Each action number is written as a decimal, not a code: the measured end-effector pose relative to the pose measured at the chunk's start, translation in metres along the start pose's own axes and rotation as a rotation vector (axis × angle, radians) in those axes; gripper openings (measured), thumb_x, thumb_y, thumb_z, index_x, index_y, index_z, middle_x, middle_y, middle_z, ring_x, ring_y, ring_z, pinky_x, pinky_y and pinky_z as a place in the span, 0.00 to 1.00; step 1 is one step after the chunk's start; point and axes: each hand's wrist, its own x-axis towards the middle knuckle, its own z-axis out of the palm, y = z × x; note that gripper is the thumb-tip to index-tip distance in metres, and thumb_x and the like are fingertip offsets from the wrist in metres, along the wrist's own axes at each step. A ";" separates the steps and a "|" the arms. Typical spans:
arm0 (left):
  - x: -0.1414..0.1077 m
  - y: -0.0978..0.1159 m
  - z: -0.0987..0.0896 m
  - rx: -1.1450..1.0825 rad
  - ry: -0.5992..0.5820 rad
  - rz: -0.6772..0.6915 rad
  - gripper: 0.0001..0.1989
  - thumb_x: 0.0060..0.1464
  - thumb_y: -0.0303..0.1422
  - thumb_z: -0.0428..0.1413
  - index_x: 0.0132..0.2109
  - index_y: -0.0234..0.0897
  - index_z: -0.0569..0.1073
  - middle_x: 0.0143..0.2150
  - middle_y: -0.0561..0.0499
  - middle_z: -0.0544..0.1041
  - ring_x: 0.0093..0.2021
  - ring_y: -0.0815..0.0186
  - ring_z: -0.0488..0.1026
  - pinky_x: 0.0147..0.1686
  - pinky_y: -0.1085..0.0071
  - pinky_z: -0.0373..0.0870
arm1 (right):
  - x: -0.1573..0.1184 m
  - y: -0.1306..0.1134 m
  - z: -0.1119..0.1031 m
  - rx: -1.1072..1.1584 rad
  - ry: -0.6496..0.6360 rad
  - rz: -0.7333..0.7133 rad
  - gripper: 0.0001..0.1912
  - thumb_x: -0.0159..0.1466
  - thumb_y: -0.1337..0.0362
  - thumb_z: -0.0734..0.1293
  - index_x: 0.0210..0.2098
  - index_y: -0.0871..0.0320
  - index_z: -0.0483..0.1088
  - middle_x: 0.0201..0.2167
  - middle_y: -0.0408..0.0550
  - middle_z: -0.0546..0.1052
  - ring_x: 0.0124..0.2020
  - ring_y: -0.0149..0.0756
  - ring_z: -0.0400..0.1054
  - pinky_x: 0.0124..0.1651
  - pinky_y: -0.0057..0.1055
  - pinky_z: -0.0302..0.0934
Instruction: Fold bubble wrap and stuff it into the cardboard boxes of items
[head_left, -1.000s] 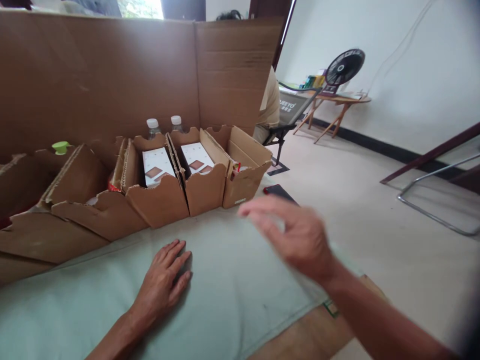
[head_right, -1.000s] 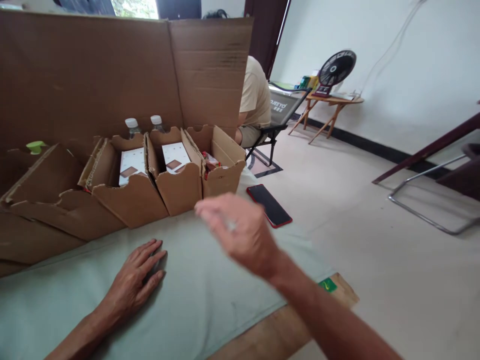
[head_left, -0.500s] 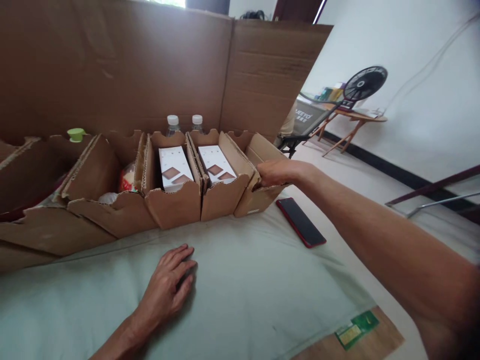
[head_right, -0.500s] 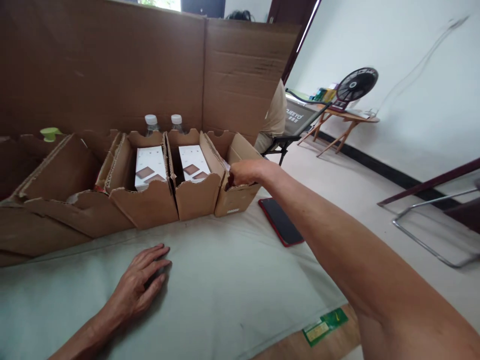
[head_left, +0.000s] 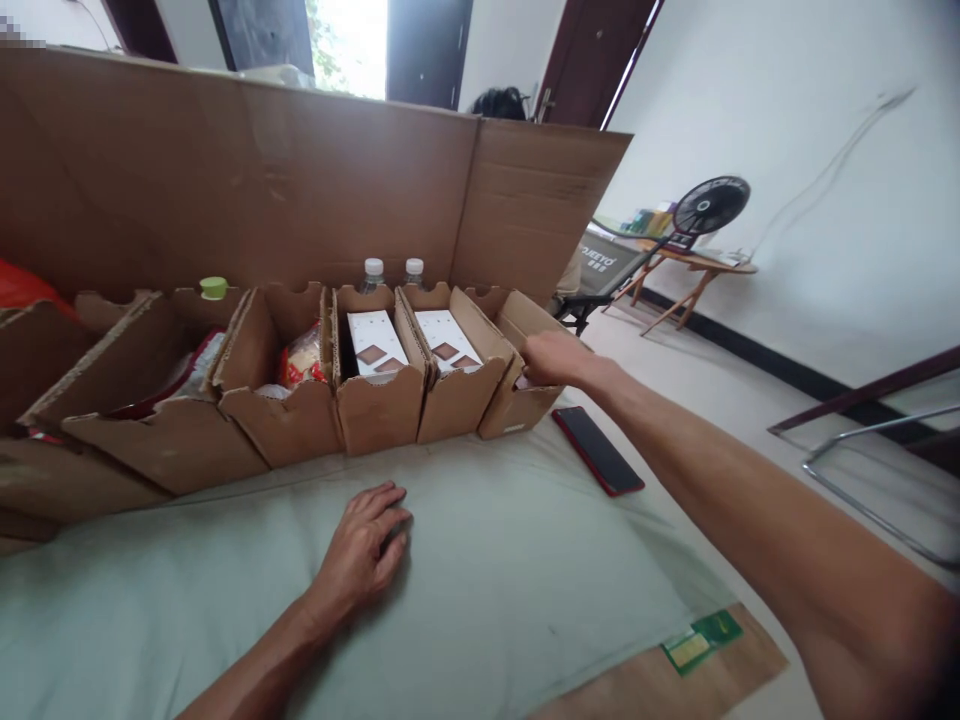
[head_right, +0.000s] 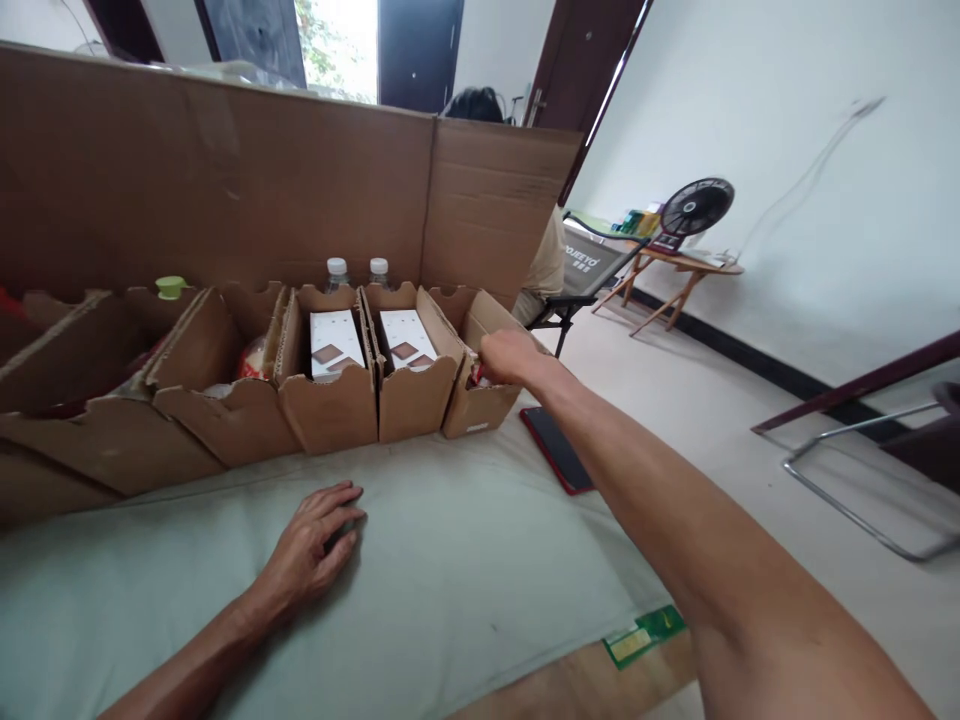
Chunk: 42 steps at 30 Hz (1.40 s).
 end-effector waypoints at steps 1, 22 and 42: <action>0.000 0.001 0.000 -0.028 0.001 -0.016 0.14 0.57 0.28 0.53 0.47 0.37 0.80 0.58 0.38 0.80 0.61 0.43 0.73 0.56 0.37 0.70 | 0.002 -0.005 -0.013 -0.044 -0.051 0.006 0.27 0.72 0.55 0.65 0.20 0.63 0.71 0.19 0.41 0.72 0.25 0.28 0.73 0.33 0.27 0.63; -0.053 0.025 -0.098 -1.503 0.332 -0.771 0.30 0.48 0.55 0.67 0.49 0.39 0.74 0.47 0.44 0.79 0.46 0.55 0.78 0.46 0.59 0.77 | -0.267 -0.204 0.039 0.524 -0.132 -0.671 0.10 0.68 0.69 0.63 0.40 0.54 0.77 0.35 0.47 0.84 0.33 0.37 0.77 0.39 0.37 0.64; -0.080 0.014 -0.105 -1.160 0.351 -0.884 0.19 0.48 0.41 0.68 0.44 0.33 0.82 0.41 0.45 0.84 0.39 0.59 0.79 0.41 0.66 0.74 | -0.261 -0.177 0.062 0.664 -0.302 0.040 0.19 0.71 0.50 0.63 0.54 0.53 0.74 0.61 0.57 0.73 0.59 0.48 0.71 0.59 0.49 0.66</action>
